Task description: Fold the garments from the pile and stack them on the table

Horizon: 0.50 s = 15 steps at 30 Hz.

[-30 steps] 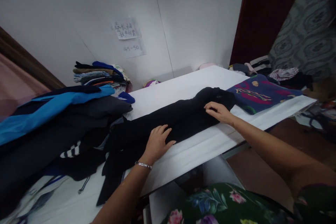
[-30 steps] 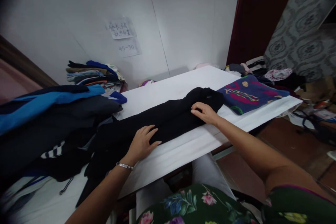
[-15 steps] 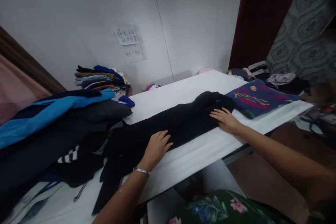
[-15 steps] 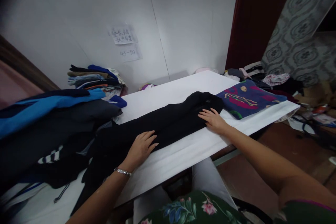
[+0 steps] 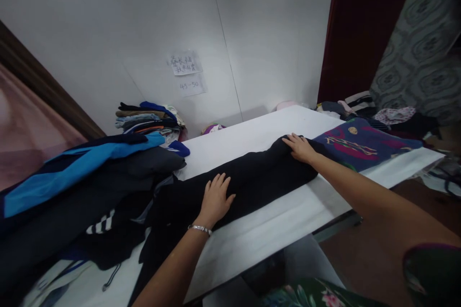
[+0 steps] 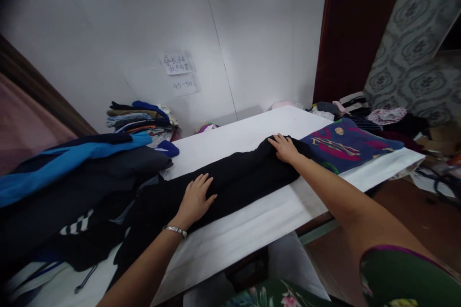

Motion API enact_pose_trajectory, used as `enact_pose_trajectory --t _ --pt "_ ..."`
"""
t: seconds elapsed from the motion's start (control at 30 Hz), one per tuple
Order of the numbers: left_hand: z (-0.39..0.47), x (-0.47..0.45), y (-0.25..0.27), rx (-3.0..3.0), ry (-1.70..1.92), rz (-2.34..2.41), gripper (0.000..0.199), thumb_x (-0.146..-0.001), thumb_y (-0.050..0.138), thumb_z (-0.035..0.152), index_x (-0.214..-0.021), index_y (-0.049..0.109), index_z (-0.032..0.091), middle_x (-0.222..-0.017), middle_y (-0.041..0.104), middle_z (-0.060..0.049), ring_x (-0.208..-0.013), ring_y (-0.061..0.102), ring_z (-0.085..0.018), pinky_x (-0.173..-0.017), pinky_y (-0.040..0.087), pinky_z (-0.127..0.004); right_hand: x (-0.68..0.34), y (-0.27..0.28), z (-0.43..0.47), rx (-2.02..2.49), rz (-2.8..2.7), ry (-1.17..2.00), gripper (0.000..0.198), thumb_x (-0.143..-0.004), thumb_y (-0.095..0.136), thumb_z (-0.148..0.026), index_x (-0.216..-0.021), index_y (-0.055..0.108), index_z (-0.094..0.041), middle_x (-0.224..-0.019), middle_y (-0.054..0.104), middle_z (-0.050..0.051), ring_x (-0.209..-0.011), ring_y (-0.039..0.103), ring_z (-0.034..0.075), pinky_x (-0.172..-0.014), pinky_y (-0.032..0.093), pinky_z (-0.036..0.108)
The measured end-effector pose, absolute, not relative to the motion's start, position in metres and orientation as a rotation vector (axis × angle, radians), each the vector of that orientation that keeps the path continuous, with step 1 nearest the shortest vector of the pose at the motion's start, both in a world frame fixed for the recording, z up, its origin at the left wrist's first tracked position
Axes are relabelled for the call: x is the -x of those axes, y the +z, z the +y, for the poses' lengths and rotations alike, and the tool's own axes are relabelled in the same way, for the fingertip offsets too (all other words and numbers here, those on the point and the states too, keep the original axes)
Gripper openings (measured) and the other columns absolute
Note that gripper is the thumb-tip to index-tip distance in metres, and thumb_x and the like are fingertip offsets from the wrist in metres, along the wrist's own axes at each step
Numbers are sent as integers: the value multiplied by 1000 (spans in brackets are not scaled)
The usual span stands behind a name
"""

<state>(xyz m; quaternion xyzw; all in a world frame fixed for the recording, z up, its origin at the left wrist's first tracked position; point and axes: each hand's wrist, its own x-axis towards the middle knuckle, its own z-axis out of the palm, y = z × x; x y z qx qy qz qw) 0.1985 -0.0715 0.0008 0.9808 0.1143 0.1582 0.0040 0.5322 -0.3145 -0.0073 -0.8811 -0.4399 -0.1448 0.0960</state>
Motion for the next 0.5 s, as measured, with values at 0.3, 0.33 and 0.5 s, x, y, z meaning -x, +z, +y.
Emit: enact_pose_trajectory --t 0.3,0.33,0.5 --pt "-75 -193 -14 -3086 342 463 45 -93 41 18 -138 49 20 -146 47 -13 -138 39 -28 -108 33 -56 -553 -36 -328 2602 -1289 -301 37 -79 54 -26 -111 72 -33 -109 71 6 -118 55 31 -94 45 43" --pt "-76 -192 -13 -3086 338 466 45 -93 41 17 -137 49 20 -146 47 -13 -137 40 -28 -108 33 -56 -551 -40 -331 2611 -1287 -274 35 -79 54 -25 -108 73 -31 -112 70 8 -120 54 31 -93 46 43" --pt "-68 -197 6 -3025 276 456 42 -93 48 40 -129 59 21 -139 55 -12 -129 50 -28 -102 42 -49 -555 -41 -336 2634 -1271 -114 33 -77 54 -24 -101 76 -28 -116 68 9 -115 57 29 -89 50 41"
